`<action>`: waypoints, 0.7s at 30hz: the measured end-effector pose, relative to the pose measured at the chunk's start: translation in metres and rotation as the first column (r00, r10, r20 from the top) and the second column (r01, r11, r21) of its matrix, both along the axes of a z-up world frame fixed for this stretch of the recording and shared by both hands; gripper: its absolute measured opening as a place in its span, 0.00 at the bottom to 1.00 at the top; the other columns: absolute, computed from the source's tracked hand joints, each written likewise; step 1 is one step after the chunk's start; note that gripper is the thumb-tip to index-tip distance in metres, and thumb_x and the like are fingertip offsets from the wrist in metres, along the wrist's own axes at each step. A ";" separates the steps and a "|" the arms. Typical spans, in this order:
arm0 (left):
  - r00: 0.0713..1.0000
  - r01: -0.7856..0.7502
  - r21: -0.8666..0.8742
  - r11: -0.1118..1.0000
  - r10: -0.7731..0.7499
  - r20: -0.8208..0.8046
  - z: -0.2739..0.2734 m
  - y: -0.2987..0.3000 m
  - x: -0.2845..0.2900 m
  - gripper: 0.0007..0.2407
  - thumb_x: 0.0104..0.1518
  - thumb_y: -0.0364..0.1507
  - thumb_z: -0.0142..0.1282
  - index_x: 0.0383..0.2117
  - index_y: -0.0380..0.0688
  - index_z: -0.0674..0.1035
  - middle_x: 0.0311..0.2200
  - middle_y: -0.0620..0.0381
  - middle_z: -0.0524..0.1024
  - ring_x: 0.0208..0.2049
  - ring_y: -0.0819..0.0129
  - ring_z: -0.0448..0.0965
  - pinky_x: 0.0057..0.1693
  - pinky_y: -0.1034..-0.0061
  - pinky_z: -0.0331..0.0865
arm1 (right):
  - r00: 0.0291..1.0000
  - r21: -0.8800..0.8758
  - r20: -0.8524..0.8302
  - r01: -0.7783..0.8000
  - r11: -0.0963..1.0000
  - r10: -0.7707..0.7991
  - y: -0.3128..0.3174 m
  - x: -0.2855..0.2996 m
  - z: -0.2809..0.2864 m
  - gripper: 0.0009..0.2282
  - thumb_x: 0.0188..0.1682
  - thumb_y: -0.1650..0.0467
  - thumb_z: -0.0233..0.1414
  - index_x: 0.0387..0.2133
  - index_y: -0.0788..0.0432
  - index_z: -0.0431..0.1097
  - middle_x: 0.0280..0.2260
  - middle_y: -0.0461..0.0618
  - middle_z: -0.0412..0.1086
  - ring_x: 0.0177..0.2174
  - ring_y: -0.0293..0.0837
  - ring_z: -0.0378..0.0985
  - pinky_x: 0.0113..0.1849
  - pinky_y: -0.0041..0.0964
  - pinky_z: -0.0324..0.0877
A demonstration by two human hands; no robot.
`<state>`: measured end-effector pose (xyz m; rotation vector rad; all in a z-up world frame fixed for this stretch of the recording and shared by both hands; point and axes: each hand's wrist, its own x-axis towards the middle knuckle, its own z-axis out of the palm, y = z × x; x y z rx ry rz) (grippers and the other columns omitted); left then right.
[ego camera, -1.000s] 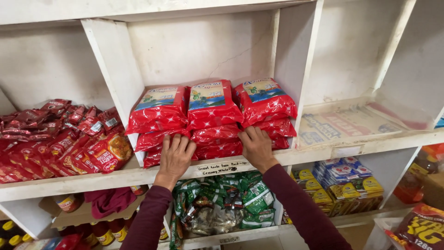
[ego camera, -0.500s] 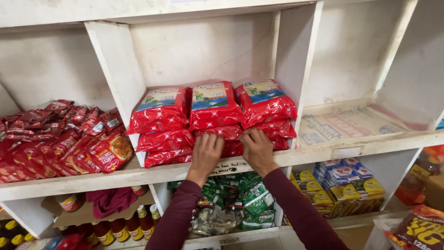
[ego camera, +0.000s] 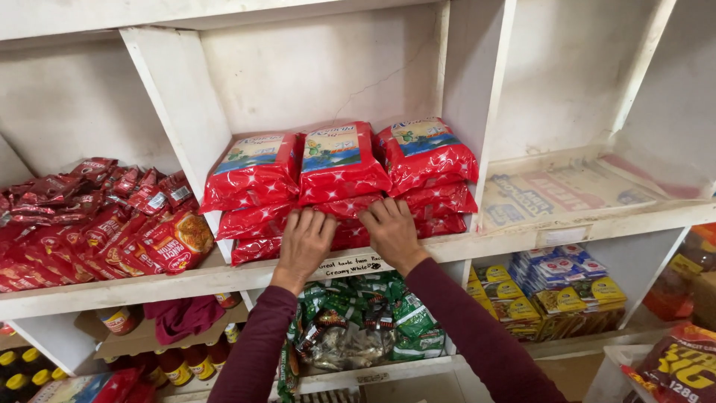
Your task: Organizing red food packets on a store shelf by removing them from a box and stacking them.
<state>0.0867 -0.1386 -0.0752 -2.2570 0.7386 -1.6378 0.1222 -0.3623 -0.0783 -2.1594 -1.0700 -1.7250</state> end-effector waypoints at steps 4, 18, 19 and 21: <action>0.999 0.006 -0.002 1.000 -0.006 0.034 0.010 0.008 -0.015 0.06 0.52 0.24 0.59 0.35 0.39 0.78 0.37 0.51 0.74 0.42 0.56 0.74 0.51 0.61 0.68 | 0.999 -0.014 0.006 0.032 0.999 -0.032 -0.002 -0.005 0.001 0.10 0.41 0.75 0.56 0.36 0.55 0.75 0.36 0.47 0.68 0.38 0.48 0.69 0.41 0.44 0.62; 0.998 0.025 -0.160 0.987 -0.015 0.065 -0.006 0.018 -0.021 0.12 0.56 0.35 0.63 0.24 0.43 0.74 0.25 0.54 0.69 0.30 0.60 0.68 0.38 0.64 0.66 | 0.999 -0.019 -0.035 0.002 1.000 -0.002 -0.025 -0.022 0.002 0.06 0.48 0.71 0.58 0.35 0.61 0.75 0.31 0.52 0.70 0.34 0.49 0.71 0.37 0.45 0.70; 0.998 0.028 -0.160 0.987 -0.017 0.066 -0.014 0.018 -0.018 0.12 0.56 0.35 0.63 0.24 0.43 0.74 0.25 0.54 0.69 0.30 0.60 0.68 0.38 0.64 0.66 | 0.999 -0.019 -0.034 0.004 1.000 -0.005 -0.028 -0.027 0.000 0.06 0.48 0.71 0.58 0.35 0.61 0.75 0.31 0.52 0.70 0.34 0.49 0.71 0.37 0.45 0.70; 0.988 0.081 -0.160 0.984 -0.100 -0.114 -0.035 0.018 -0.014 0.08 0.59 0.32 0.63 0.29 0.41 0.80 0.25 0.55 0.72 0.29 0.63 0.68 0.32 0.68 0.67 | 0.959 0.096 -0.276 -0.043 0.995 0.068 -0.033 -0.037 -0.007 0.05 0.48 0.70 0.59 0.32 0.59 0.76 0.29 0.50 0.72 0.31 0.49 0.76 0.31 0.44 0.72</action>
